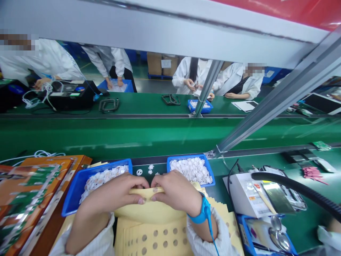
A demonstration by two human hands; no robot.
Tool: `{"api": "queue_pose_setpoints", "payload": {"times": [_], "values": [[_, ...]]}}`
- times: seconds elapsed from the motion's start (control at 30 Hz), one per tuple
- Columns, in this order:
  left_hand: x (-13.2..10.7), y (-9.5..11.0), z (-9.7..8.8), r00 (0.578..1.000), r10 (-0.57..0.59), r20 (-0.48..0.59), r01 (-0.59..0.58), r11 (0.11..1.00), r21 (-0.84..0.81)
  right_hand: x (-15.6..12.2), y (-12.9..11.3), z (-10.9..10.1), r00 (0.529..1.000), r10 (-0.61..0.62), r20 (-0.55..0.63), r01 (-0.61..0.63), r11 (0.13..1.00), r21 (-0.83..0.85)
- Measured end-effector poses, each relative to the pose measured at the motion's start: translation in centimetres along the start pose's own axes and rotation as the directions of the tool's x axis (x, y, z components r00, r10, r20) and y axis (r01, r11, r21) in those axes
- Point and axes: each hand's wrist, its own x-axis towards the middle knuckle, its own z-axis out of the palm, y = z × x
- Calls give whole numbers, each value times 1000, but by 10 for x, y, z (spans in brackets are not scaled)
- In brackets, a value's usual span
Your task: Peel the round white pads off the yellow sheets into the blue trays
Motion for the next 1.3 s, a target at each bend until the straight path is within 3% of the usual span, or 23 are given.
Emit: {"api": "queue_pose_setpoints", "payload": {"times": [0.1,0.33,0.67,0.83,1.03,1.3], "values": [[0,-2,1,999,34,-10,-34,999,29,-2,0,-1,1000,5,-6,-5,1000,-7],[2,-1,1,998,-65,24,65,998,-2,-2,-2,-2,999,-16,37,18,999,-50],[-1,2,3,998,-46,48,45,998,36,-1,-4,-2,996,-55,77,61,995,-81],[-2,5,2,998,-33,49,31,998,52,-2,-2,-2,998,-29,57,33,997,-73],[-10,5,2,994,-92,-53,98,988,116,-11,0,-8,999,23,-33,-24,1000,-17],[-9,14,6,996,-39,-83,58,970,238,-12,-7,-8,998,20,-68,-22,999,-29]]}}
